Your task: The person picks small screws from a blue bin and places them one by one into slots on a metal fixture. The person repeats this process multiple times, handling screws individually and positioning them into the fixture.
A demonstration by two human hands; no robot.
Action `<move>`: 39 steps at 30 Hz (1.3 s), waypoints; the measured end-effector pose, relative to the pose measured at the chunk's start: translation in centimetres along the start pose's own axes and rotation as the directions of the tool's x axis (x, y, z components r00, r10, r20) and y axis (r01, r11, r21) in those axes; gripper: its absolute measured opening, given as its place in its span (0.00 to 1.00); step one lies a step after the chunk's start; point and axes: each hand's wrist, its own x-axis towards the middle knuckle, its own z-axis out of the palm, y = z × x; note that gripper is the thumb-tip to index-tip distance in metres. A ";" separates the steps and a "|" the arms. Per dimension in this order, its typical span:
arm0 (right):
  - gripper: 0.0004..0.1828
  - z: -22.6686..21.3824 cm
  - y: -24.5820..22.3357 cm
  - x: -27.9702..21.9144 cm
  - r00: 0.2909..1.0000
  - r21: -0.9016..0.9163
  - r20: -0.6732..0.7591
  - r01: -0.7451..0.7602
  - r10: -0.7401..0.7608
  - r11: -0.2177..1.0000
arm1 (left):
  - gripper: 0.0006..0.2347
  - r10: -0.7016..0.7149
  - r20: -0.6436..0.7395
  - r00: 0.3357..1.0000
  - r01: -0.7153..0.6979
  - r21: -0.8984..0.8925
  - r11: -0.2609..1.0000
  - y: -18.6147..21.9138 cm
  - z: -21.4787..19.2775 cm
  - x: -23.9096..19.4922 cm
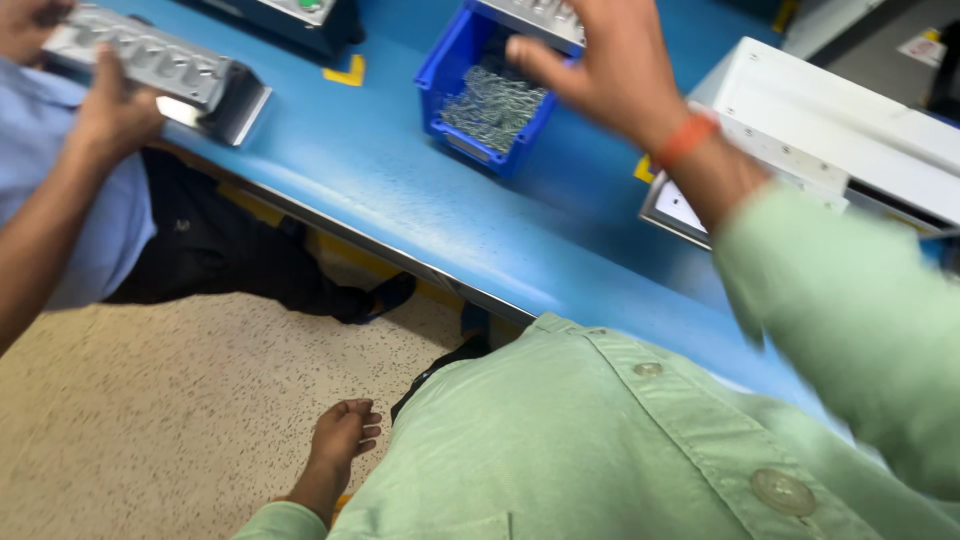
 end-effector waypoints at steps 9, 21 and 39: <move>0.12 -23.0 -11.4 -32.1 0.390 -0.355 0.119 -0.842 0.913 0.406 | 0.14 0.045 0.102 0.994 -0.063 0.177 0.982 4.5 3.4 0.6; 0.62 -33.5 0.7 -59.3 0.183 -0.745 0.288 -0.574 0.940 0.340 | 0.16 0.039 0.176 0.984 -0.116 0.455 0.883 9.2 8.3 -2.7; 0.46 -16.8 -4.8 -14.2 0.690 -0.425 0.300 -0.521 0.659 0.740 | 0.14 0.050 0.140 0.989 -0.107 0.434 0.894 8.1 11.4 -5.1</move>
